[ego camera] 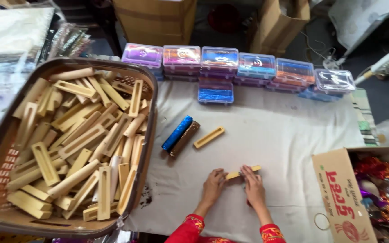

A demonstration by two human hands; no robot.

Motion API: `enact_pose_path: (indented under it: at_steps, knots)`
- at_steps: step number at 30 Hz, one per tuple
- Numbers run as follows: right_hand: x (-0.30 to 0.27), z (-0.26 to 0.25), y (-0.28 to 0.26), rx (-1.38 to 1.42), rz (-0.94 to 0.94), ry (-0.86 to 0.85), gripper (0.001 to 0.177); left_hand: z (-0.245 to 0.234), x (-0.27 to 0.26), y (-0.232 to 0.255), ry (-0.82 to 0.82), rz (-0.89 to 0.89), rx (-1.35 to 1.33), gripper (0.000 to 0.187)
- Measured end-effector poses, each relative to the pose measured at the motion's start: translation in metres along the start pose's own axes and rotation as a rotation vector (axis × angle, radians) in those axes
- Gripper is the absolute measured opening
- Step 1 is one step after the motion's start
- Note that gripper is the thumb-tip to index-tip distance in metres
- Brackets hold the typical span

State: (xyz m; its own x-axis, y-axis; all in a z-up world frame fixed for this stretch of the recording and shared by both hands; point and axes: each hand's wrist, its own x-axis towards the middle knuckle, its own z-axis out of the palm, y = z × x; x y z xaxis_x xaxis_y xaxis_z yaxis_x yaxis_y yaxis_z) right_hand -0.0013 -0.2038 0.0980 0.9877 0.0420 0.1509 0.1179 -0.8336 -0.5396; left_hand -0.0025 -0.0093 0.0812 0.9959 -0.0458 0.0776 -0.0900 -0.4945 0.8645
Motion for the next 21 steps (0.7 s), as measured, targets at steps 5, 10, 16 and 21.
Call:
enact_pose_path:
  at_steps: [5, 10, 16, 21]
  knots:
    - [-0.002, 0.006, -0.046, 0.047, 0.083, 0.134, 0.042, -0.001, 0.006, 0.002, 0.111, 0.023, 0.003, 0.025]
    - [-0.022, 0.032, -0.042, -0.062, -0.188, 0.111, 0.058, -0.005, 0.009, -0.012, 0.087, 0.066, -0.028, 0.026]
    - [-0.004, 0.002, 0.003, -0.155, 0.008, 0.003, 0.062, -0.015, 0.014, 0.005, -0.061, -0.245, -0.121, 0.033]
    - [-0.009, 0.054, 0.031, 0.132, 0.218, 0.028, 0.044, -0.005, 0.021, -0.006, -0.076, -0.357, -0.162, 0.033]
